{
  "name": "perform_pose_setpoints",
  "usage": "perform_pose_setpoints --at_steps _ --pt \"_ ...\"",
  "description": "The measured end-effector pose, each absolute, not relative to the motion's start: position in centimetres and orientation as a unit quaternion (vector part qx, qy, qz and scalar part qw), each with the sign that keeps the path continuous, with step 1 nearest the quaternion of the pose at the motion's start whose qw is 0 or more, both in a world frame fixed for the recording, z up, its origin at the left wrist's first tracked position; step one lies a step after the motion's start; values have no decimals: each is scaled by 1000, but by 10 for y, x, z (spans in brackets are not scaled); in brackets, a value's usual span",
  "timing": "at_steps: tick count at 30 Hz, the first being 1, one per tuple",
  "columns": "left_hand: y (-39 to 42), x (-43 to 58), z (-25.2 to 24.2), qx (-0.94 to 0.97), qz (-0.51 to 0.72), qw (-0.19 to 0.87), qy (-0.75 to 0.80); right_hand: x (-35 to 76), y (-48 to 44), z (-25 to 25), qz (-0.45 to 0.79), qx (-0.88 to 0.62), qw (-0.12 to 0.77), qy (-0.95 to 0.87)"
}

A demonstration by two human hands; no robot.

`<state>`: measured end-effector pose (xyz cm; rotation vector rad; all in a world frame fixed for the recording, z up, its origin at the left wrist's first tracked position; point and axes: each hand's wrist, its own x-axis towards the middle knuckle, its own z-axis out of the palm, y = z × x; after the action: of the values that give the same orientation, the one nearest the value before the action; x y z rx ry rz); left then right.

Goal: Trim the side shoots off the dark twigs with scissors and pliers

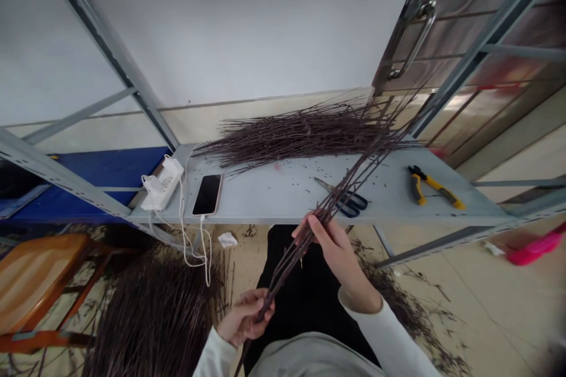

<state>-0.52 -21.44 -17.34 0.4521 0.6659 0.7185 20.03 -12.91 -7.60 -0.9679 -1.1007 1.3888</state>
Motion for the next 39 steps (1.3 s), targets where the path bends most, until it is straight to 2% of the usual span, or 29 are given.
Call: perform_pose_setpoints --at_steps 9,13,15,17,18,19,22,25,30,35,39 --pt "-204 19 -164 278 407 796 352 197 -102 -33 476 -420 538 -554" --pt "-197 39 -156 308 494 658 478 200 -71 -15 424 -412 556 -584" --pt "-195 51 -154 218 566 595 528 209 -54 -23 412 -380 581 -589" --pt "-192 61 -151 149 586 575 551 225 -38 -47 348 -402 606 -591" --pt "-190 66 -147 137 589 570 557 235 -31 -64 271 -465 585 -607" --pt "-188 69 -141 138 587 570 558 247 -25 -82 170 -548 527 -627" --pt "-179 76 -115 184 579 592 529 286 -12 -137 114 -624 446 -631" --pt "-170 81 -83 247 575 613 482 320 -1 -171 100 -652 369 -654" --pt "-166 81 -52 310 573 636 413 353 19 -176 106 -623 255 -732" --pt "-169 79 -47 303 574 614 450 356 16 -171 65 -610 211 -761" --pt "-171 84 -39 270 569 590 505 350 7 -175 87 -600 171 -776"
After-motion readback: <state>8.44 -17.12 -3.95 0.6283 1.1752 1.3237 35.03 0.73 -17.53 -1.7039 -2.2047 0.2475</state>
